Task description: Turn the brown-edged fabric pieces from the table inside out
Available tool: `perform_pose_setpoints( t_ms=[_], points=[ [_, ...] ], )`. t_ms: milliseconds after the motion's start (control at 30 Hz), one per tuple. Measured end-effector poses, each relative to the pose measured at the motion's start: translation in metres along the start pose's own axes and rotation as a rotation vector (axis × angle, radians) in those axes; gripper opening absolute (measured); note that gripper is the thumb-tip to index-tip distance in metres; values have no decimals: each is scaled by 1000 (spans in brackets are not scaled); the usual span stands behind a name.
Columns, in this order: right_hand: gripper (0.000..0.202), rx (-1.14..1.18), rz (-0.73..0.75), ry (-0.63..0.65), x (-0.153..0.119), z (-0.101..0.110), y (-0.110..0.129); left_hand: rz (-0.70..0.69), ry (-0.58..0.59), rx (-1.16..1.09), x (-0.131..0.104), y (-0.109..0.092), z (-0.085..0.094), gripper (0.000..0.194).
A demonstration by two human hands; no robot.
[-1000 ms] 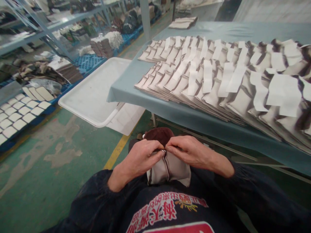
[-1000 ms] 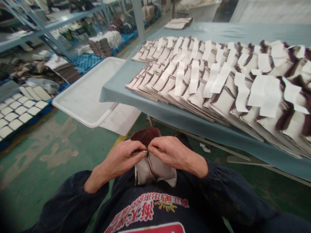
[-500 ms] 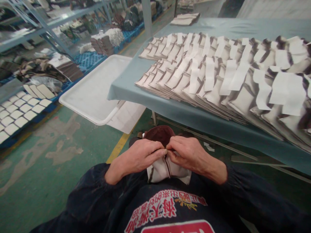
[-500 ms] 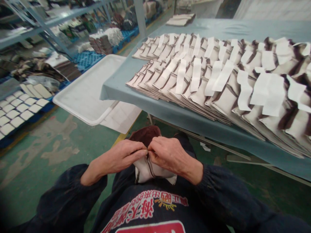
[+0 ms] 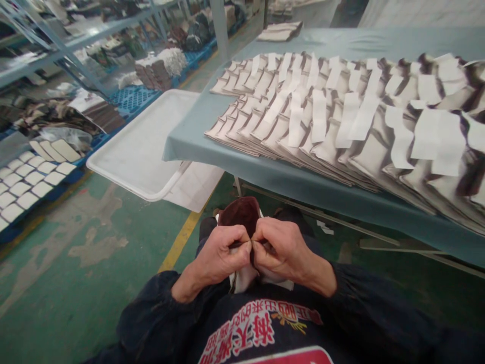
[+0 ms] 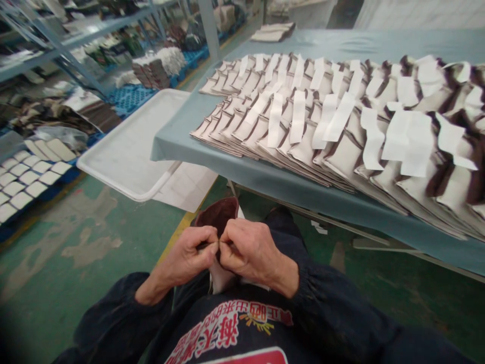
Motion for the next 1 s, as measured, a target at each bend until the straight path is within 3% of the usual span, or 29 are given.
perform_pose_setpoints(
  t_ms=[100, 267, 400, 567, 700, 833, 933, 1000],
  points=[
    [23, 97, -29, 74, 4, 6, -8, -2, 48, -57, 3, -5, 6, 29],
    [24, -30, 1, 166, 6, 23, -17, 44, 182, -36, 7, -7, 9, 35],
    [21, -109, -69, 253, 5, 35, -30, 28, 173, 92, 2, -8, 15, 24],
    [20, -45, -219, 304, 8, 44, -50, 35, 105, 239, -5, -7, 40, 23],
    [16, 74, -180, 289, 12, 38, -43, 52, 113, 221, -8, 3, 55, 23],
    [22, 154, -128, 298, 16, 32, -28, 111, 144, 158, -9, 12, 57, 18],
    [26, 182, -126, 346, 21, 32, -18, 108, 166, 130, -4, 5, 53, 25],
    [27, 200, -119, 370, 25, 33, -12, 28, 195, 99, 3, -6, 50, 27]
  ],
)
Point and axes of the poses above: each hand's wrist, its own x-axis towards the middle knuckle, its own z-axis out of the back of the hand, y = z × x, the point moved 3 cm from there along x, towards the middle knuckle
